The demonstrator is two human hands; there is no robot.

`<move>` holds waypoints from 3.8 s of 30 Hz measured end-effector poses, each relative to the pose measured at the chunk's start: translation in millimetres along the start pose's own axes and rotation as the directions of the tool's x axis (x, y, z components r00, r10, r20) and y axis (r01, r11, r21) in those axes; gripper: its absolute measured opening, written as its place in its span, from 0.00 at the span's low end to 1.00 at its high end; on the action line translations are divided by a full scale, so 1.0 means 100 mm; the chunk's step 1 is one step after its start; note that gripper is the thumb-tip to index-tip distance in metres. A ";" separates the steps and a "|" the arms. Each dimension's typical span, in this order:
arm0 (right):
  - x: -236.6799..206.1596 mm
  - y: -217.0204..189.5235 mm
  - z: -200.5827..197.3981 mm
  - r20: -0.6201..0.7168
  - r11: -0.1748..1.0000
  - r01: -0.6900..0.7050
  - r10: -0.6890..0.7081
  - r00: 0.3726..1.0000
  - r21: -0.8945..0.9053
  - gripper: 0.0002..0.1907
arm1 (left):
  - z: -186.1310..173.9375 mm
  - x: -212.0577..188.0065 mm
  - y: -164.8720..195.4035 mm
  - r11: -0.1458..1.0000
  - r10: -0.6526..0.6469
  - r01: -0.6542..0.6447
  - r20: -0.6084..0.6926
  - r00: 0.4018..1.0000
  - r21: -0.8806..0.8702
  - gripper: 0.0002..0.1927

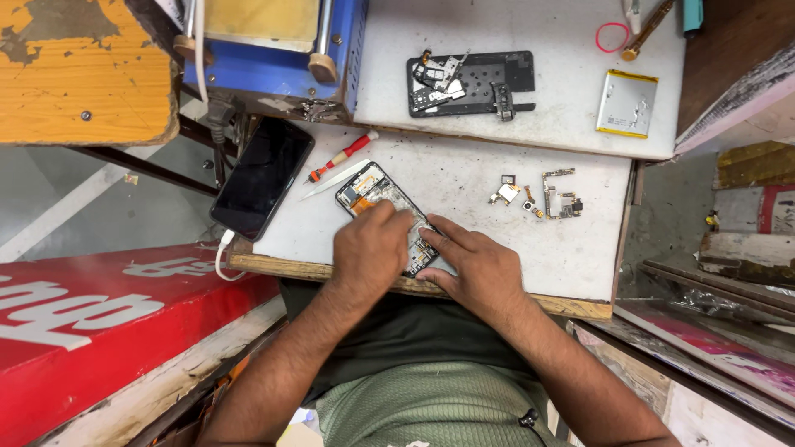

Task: The person repairs a disassembled smartphone on a workbench, prying components and removing the battery, then uses a pry tool and tweezers on the internal parts and wipes the chassis. At the end they pick up a bottle of liquid, unscrew the cap and prepare to apply it to the phone.

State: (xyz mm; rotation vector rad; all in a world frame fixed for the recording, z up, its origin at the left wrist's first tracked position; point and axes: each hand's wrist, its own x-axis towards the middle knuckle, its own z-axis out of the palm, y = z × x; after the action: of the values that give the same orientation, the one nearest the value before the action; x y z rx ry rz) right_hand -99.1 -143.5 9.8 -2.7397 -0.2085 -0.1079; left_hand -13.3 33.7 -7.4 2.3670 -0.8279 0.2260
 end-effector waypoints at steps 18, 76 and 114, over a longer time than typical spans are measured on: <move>0.00 0.02 0.01 0.016 1.000 -0.012 0.012 1.000 -0.011 0.34 | 0.04 -0.02 -0.02 0.999 -0.006 0.006 0.004 1.000 -0.033 0.08; 0.01 0.02 0.00 -0.005 1.000 -0.010 0.010 1.000 0.013 0.34 | -0.02 0.11 -0.02 0.993 -0.072 0.063 0.097 0.993 0.097 0.03; 0.02 0.03 -0.01 -0.002 1.000 -0.007 0.007 1.000 0.008 0.34 | -0.11 0.06 -0.04 0.985 -0.135 0.109 0.209 0.969 0.132 0.02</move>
State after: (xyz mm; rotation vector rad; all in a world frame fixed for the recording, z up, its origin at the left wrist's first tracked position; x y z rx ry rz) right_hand -96.9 -146.3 9.8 -2.7322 -0.1982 -0.1076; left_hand -5.7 40.3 1.2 2.5789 -0.7827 -0.0361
